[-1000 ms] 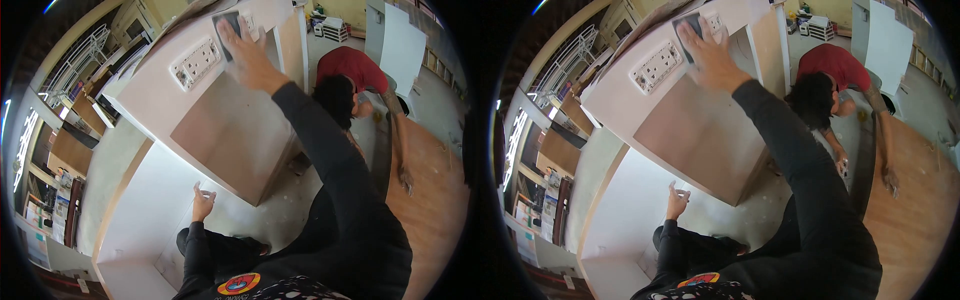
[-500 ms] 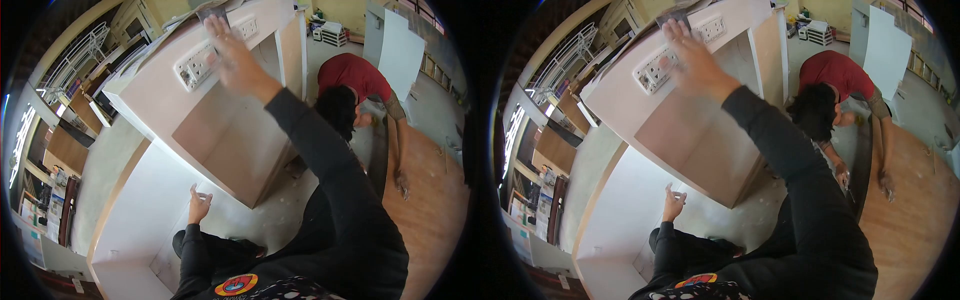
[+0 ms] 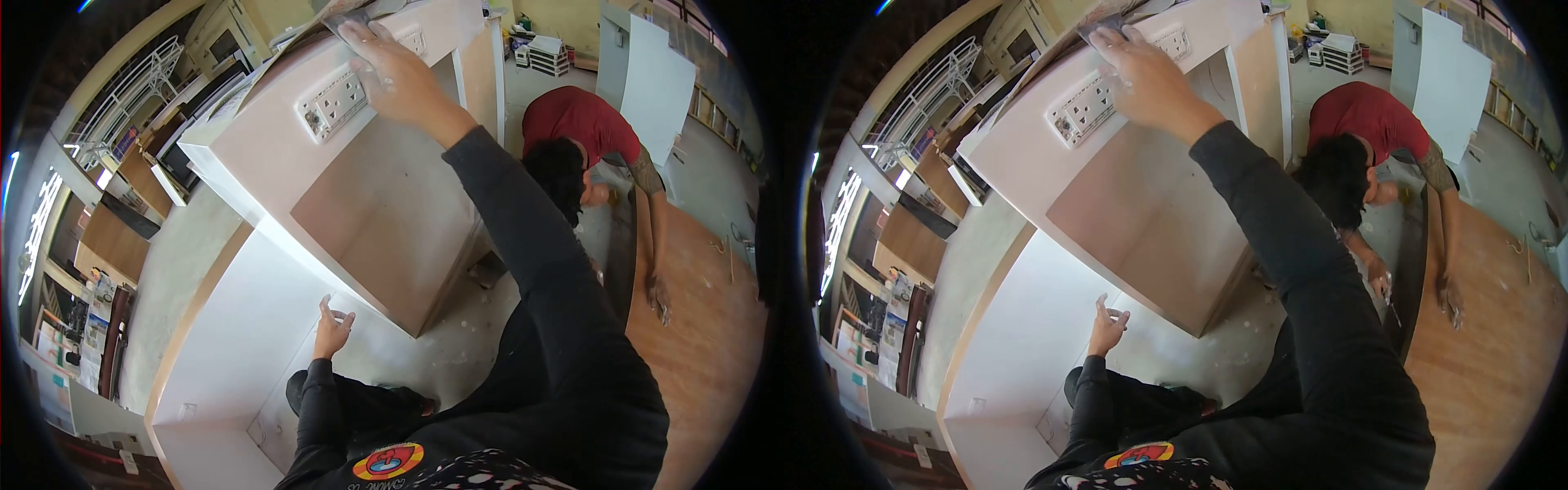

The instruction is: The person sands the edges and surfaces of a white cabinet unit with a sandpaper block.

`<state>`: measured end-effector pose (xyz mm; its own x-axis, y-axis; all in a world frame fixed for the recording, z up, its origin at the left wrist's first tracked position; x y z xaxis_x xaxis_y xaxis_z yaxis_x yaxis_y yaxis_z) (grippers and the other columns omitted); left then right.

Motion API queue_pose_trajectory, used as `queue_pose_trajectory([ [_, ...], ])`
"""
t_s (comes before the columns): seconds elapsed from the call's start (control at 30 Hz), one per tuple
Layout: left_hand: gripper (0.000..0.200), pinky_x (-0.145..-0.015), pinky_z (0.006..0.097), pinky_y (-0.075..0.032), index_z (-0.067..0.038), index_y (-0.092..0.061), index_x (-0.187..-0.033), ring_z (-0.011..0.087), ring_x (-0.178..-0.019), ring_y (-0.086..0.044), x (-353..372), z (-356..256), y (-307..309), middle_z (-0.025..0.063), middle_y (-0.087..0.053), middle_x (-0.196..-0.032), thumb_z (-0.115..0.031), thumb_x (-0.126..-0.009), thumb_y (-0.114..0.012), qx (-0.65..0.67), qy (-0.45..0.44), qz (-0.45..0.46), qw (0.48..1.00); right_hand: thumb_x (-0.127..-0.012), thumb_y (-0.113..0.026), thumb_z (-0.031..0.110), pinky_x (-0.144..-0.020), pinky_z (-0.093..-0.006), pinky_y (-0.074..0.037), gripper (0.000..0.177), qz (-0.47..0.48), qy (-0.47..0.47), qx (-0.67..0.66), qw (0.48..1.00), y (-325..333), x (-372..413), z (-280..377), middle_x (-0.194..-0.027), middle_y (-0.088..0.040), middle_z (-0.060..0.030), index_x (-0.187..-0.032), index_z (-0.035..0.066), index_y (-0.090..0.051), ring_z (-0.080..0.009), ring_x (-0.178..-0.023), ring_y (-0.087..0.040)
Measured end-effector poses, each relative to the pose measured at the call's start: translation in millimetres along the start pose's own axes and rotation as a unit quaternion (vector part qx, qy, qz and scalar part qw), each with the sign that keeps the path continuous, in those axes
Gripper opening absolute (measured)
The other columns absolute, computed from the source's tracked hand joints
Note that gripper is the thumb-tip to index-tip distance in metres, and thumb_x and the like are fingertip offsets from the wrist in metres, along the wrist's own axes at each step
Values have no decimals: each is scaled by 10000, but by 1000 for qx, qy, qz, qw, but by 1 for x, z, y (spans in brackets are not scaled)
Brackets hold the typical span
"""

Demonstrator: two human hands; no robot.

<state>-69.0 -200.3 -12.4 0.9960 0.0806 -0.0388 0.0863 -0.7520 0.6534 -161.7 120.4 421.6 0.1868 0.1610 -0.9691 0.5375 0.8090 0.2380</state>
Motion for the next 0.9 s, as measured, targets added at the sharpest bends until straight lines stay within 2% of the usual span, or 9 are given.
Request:
queue_pose_trajectory([
  [0.2,714,-718,370,-531,10,-297,-1435,262,-753,-680,3,1,2,148,-680,-851,-161,-884,-717,-3,0,-3,1000,-931,-539,128,-883,-448,-532,359,-37,20,109,993,27,6,32,-1272,-627,-136,-1266,1,-563,-355,-1091,-615],
  [0.33,297,-741,321,-509,28,-609,-1158,185,-774,-620,26,-43,108,87,-663,-866,-94,-901,-696,2,-51,-364,930,-934,-565,133,-819,-429,-550,309,26,-124,27,992,29,18,24,-1157,-661,-135,-1215,4,-578,-324,-917,-673],
  [0.4,190,-760,322,-506,16,-654,-1080,182,-805,-610,73,-120,166,99,-661,-878,-78,-917,-674,-3,-192,-523,831,-948,-567,108,-781,-375,-556,257,-170,-190,-213,943,62,48,14,-1088,-676,-133,-1187,17,-590,-260,-812,-691],
  [0.43,185,-805,346,-507,11,-660,-1069,212,-857,-624,89,-161,178,112,-667,-914,-74,-906,-681,38,-244,-521,817,-955,-552,65,-769,-341,-550,238,-176,-317,-472,804,44,70,15,-1078,-674,-123,-1182,10,-596,-192,-886,-674],
  [0.47,181,-850,370,-508,6,-667,-1057,242,-908,-637,107,-203,187,126,-673,-950,-70,-895,-688,77,-292,-518,801,-955,-552,65,-769,-341,-550,238,-170,-321,-473,803,39,83,24,-1078,-674,-123,-1182,10,-596,-192,-886,-674],
  [0.53,317,-959,405,-475,4,-658,-1133,316,-1068,-623,136,-318,165,175,-646,-1092,-130,-856,-733,-179,-465,-405,767,-941,-533,25,-796,-346,-558,231,-213,-417,-663,584,-5,134,19,-1098,-667,-112,-1161,0,-601,-186,-958,-657],
  [0.67,505,-1080,474,-409,-70,-621,-1270,334,-1220,-575,126,-422,82,152,-627,-1184,-194,-798,-752,-380,-548,-71,742,-923,-553,34,-858,-351,-547,246,-110,-503,-689,510,-29,187,48,-1118,-656,-107,-1161,-3,-603,-192,-1010,-643],
  [0.73,482,-1054,466,-436,-79,-627,-1262,319,-1182,-594,119,-434,57,134,-630,-1164,-184,-802,-726,-427,-586,-63,686,-930,-536,82,-893,-354,-528,276,-29,-451,-691,564,-10,176,79,-1065,-656,-104,-1187,5,-601,-201,-991,-645],
  [0.9,426,-827,338,-547,-100,-645,-1219,196,-922,-658,113,-429,40,37,-654,-981,-76,-795,-665,-459,-635,-11,621,-1019,-436,312,-869,-347,-508,476,13,-469,-790,395,-26,199,82,-1061,-653,-130,-1353,-23,-490,-176,-939,-621],
])
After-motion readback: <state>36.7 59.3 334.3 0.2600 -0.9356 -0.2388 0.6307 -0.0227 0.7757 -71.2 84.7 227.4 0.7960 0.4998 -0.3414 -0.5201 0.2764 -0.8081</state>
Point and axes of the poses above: each hand's wrist, its own x-axis away from the middle knuckle, its own y-axis out of the back of the hand, z = x × y, the point moved 10 cm from there along -x, towards the middle knuckle
